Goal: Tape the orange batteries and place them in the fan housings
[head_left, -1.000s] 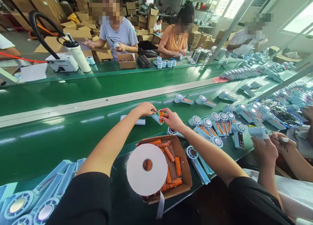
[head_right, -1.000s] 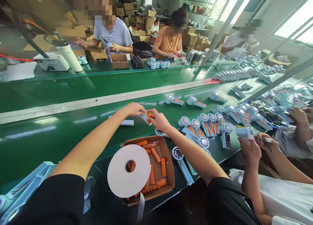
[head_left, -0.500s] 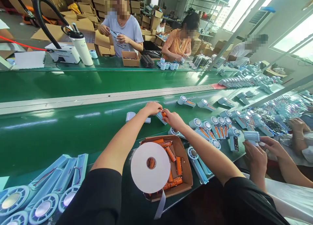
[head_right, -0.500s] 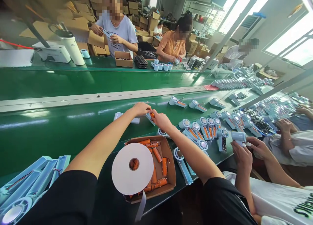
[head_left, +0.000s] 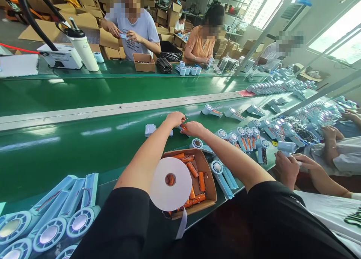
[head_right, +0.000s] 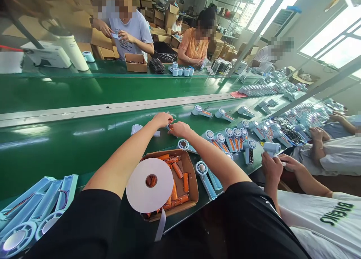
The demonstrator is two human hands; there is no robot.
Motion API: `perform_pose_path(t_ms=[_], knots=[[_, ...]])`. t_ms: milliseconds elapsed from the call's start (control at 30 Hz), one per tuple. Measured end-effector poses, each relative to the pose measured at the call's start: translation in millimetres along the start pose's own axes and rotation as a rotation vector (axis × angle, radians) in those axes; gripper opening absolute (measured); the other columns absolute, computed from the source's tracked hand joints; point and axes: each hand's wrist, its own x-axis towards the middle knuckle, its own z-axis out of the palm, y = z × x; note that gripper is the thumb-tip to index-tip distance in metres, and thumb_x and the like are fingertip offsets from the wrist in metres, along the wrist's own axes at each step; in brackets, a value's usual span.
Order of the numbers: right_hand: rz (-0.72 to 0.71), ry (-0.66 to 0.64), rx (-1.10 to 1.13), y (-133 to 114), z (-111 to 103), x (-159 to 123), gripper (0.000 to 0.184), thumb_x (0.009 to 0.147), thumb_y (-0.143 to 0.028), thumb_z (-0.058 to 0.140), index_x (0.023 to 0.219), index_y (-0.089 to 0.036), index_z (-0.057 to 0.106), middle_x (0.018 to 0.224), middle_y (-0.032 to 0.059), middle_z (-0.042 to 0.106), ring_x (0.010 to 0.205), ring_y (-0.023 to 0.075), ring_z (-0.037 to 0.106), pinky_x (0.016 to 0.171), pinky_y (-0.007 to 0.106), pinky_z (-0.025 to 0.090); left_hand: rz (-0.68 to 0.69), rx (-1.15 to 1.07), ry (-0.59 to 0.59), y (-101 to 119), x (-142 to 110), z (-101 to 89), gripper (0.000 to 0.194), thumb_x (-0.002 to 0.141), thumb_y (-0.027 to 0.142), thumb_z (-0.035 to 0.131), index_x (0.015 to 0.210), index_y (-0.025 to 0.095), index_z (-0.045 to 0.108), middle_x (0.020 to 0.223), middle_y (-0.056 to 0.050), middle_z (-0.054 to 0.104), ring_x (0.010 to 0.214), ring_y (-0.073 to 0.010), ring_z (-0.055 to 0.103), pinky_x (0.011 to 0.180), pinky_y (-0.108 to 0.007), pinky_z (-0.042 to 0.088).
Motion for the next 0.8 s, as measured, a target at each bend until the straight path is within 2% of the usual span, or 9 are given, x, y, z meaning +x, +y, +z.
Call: perform_pose_path(t_ms=[167,267,333,400,467,533,633,733,800], knots=[[0.011,-0.01,-0.038,-9.7,-10.4,0.3,0.04,0.101,-0.044,0.065,0.133,-0.022,0.074,0.135,0.0185,0.075,0.124,0.0351,0.071,0.093,0.04,0.057,-0.027,0.017,0.038,21.2,-5.0,-7.9,0.03,0.102,0.044,0.067,0.119,0.019,0.072,0.128,-0.01,0.073,0.118,-0.0242,0.07,0.105,-0.047,0.057],[-0.027,0.016,-0.022,-4.0,-20.3,-6.3,0.036,0.097,-0.032,0.069,0.131,-0.023,0.076,0.132,0.0159,0.077,0.122,0.0322,0.072,0.098,0.037,0.056,0.018,0.028,0.127,36.6,-36.3,-13.7,0.032,0.103,0.03,0.061,0.132,0.019,0.069,0.145,-0.013,0.067,0.141,-0.0268,0.058,0.119,-0.046,0.045],[-0.046,0.07,0.015,5.8,-25.0,-15.1,0.037,0.097,-0.025,0.068,0.133,-0.022,0.076,0.133,0.0149,0.077,0.124,0.0317,0.072,0.102,0.036,0.055,0.086,0.031,0.177,39.7,-81.7,-12.9,0.042,0.103,0.026,0.057,0.144,0.02,0.063,0.156,-0.012,0.06,0.152,-0.0251,0.046,0.126,-0.041,0.036],[-0.035,0.15,0.068,18.1,-25.9,-30.8,0.045,0.097,-0.019,0.063,0.142,-0.019,0.071,0.135,0.0171,0.076,0.125,0.033,0.071,0.103,0.039,0.054,0.213,0.032,0.144,34.8,-146.3,-6.4,0.048,0.1,0.034,0.062,0.147,0.023,0.061,0.155,-0.009,0.062,0.149,-0.0233,0.049,0.125,-0.037,0.037],[-0.016,0.249,0.122,28.2,-20.9,-57.1,0.052,0.1,-0.017,0.058,0.151,-0.017,0.063,0.139,0.0187,0.074,0.127,0.0332,0.07,0.105,0.041,0.054,0.491,0.05,-0.058,24.1,-220.6,5.8,0.061,0.088,0.048,0.076,0.143,0.025,0.064,0.147,-0.01,0.067,0.14,-0.0294,0.058,0.12,-0.043,0.043],[-0.033,0.399,0.289,29.4,-8.4,-95.8,0.048,0.103,-0.021,0.054,0.15,-0.019,0.064,0.136,0.0158,0.076,0.122,0.0301,0.072,0.103,0.041,0.054,0.467,0.153,-0.087,12.1,-289.8,22.2,0.072,0.081,0.048,0.081,0.147,0.026,0.061,0.152,-0.012,0.064,0.148,-0.0386,0.05,0.121,-0.056,0.041],[-0.16,0.483,0.778,3.0,24.5,-167.6,0.037,0.104,-0.042,0.057,0.126,-0.02,0.077,0.097,0.0075,0.082,0.085,0.0221,0.074,0.082,0.034,0.058,0.277,0.178,0.089,3.8,-360.2,48.3,0.072,0.084,0.033,0.079,0.15,0.025,0.055,0.145,-0.014,0.067,0.148,-0.0403,0.048,0.118,-0.061,0.045],[-0.333,0.196,1.158,-53.0,65.2,-230.8,0.053,0.097,-0.059,0.066,0.124,-0.015,0.076,0.073,0.0014,0.073,0.061,0.0155,0.063,0.06,0.026,0.049,0.174,0.086,0.443,12.0,-388.5,66.1,0.075,0.084,0.039,0.083,0.15,0.023,0.051,0.137,-0.015,0.068,0.144,-0.0397,0.05,0.114,-0.057,0.052],[-0.472,-0.002,1.262,-92.2,88.3,-258.1,0.053,0.094,-0.064,0.068,0.107,-0.013,0.079,0.065,-0.0012,0.067,0.056,0.0125,0.056,0.054,0.023,0.042,0.121,0.065,0.67,18.4,-393.4,70.7,0.074,0.082,0.04,0.086,0.147,0.026,0.052,0.134,-0.014,0.068,0.145,-0.0406,0.047,0.118,-0.062,0.048]])
